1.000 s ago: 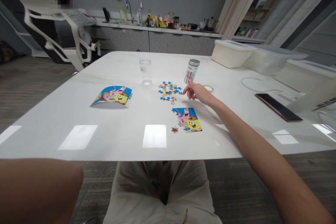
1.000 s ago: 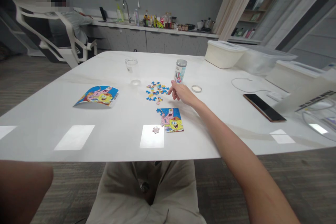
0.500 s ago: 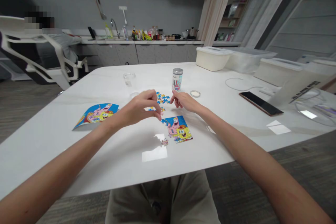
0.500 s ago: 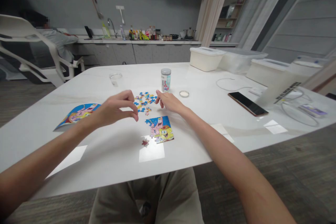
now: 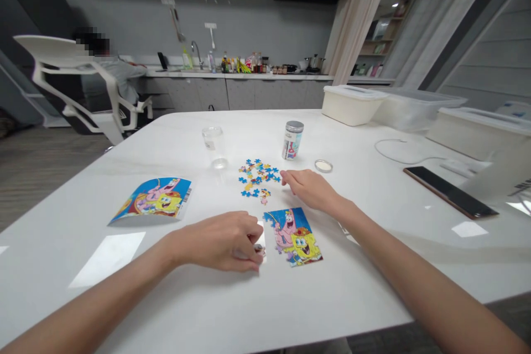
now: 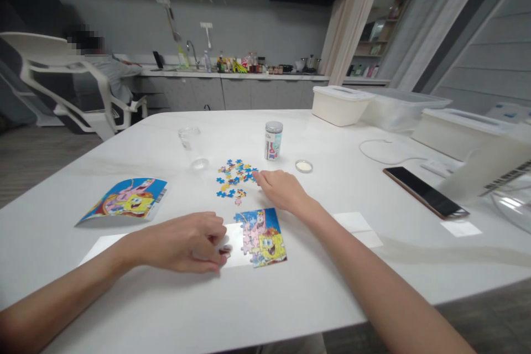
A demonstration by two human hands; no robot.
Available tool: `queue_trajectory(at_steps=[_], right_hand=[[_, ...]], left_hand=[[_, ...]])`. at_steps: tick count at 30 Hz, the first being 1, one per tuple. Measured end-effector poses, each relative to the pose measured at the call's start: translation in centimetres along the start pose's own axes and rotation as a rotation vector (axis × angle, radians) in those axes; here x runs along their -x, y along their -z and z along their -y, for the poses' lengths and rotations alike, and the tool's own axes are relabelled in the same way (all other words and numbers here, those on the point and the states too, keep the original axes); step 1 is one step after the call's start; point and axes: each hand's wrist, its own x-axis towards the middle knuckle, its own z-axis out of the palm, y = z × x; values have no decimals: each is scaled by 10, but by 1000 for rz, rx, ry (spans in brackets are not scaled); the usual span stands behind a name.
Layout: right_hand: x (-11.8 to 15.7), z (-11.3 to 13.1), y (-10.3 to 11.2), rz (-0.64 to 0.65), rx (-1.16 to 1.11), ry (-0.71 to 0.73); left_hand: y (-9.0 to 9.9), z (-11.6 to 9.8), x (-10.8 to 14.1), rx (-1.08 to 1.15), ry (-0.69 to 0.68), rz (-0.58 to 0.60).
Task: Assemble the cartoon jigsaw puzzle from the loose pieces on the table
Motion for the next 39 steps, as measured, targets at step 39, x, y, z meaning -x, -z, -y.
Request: queue_trajectory(at_steps=[39], right_hand=[[1, 2, -20, 35, -22, 453]], left_hand=[[-6, 66, 14, -672, 601, -137]])
